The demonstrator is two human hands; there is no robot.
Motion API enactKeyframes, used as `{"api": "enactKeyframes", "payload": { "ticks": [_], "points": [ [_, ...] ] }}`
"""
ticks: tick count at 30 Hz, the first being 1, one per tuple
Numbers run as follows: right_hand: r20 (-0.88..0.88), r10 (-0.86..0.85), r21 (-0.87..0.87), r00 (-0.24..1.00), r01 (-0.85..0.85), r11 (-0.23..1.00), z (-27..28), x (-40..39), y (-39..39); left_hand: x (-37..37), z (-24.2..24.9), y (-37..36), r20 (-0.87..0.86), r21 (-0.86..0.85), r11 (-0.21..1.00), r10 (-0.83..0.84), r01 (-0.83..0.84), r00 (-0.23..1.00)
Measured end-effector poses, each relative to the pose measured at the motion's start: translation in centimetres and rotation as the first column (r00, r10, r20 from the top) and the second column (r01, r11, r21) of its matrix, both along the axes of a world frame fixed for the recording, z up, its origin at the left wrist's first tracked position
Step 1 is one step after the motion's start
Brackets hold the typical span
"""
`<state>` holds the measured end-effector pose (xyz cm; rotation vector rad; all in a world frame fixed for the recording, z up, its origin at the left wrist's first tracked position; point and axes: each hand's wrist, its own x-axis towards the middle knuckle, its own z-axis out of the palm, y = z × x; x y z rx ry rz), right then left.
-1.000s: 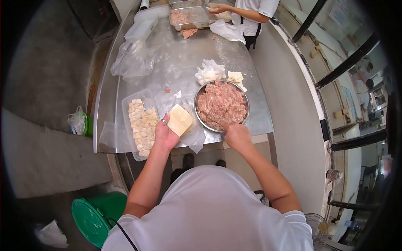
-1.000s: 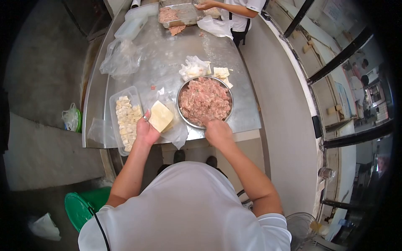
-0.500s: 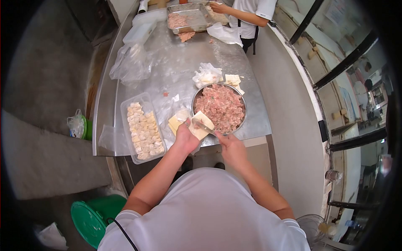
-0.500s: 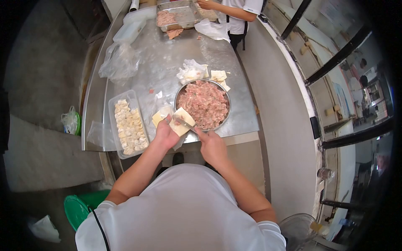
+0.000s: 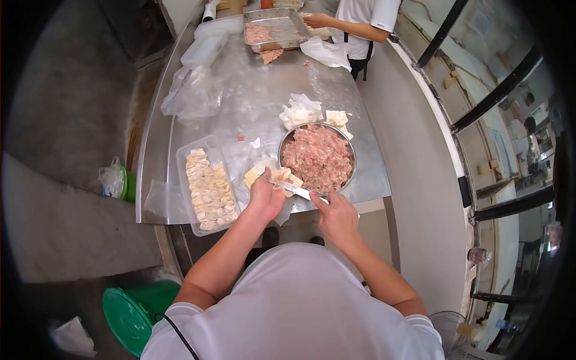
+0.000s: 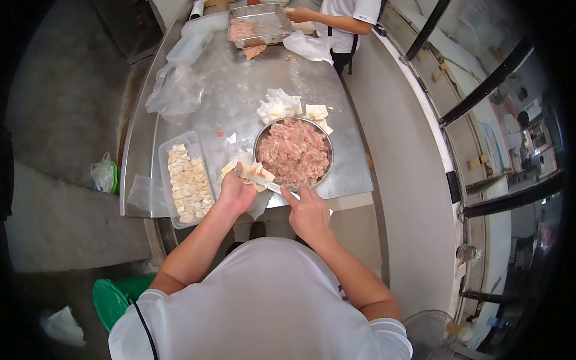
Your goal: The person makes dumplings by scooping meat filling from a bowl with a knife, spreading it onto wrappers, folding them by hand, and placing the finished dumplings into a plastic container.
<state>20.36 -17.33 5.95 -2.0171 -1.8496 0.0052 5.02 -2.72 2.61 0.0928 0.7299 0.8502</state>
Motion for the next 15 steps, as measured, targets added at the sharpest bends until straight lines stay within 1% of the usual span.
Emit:
{"api": "enactKeyframes", "payload": {
  "ticks": [2, 3, 5, 8, 9, 10, 11, 14, 15],
  "points": [
    [-0.040, -0.023, -0.045, 0.999, 0.021, 0.999, 0.5, -0.1, -0.2, -0.7, 1.5, -0.5, 0.034, 0.036, 0.997, -0.062, 0.061, 0.997],
    [-0.154, -0.051, -0.087, 0.987, 0.038, 0.995, 0.7, -0.2, -0.2, -1.3, 2.4, -0.6, 0.112, 0.083, 0.993, -0.098, 0.089, 0.989],
    [-0.369, -0.115, -0.173, 0.922, 0.053, 0.983, 1.0, 0.0, 0.0, -3.0, 3.7, -0.3, 0.261, 0.190, 0.973, -0.177, 0.129, 0.949],
    [-0.601, -0.119, -0.169, 0.790, 0.020, 0.985, 1.5, 0.1, 0.3, -5.7, 2.5, 1.2, -0.007, 0.436, 0.851, -0.322, 0.292, 0.947],
    [-0.592, -0.099, -0.164, 0.800, 0.000, 0.986, 1.8, -0.1, 0.4, -5.9, 2.2, 1.2, -0.301, 0.507, 0.745, -0.317, 0.432, 0.899],
    [-0.582, -0.080, -0.161, 0.809, -0.018, 0.987, 2.1, -0.4, 0.3, -6.0, 1.9, 1.0, -0.567, 0.518, 0.628, -0.256, 0.581, 0.783],
    [-0.571, -0.065, -0.161, 0.818, -0.034, 0.986, 2.4, -0.6, 0.2, -6.0, 2.3, 0.7, -0.780, 0.468, 0.510, -0.145, 0.721, 0.609],
    [-0.394, 0.039, -0.111, 0.918, -0.090, 0.990, 3.4, -1.3, 0.3, -5.9, 4.1, 1.1, -0.807, 0.579, 0.262, 0.047, 0.772, 0.589],
    [-0.354, 0.055, -0.120, 0.933, -0.103, 0.987, 4.0, -1.3, 0.4, -6.2, 5.5, 1.1, -0.862, 0.498, 0.265, 0.054, 0.825, 0.503]
  ]
}}
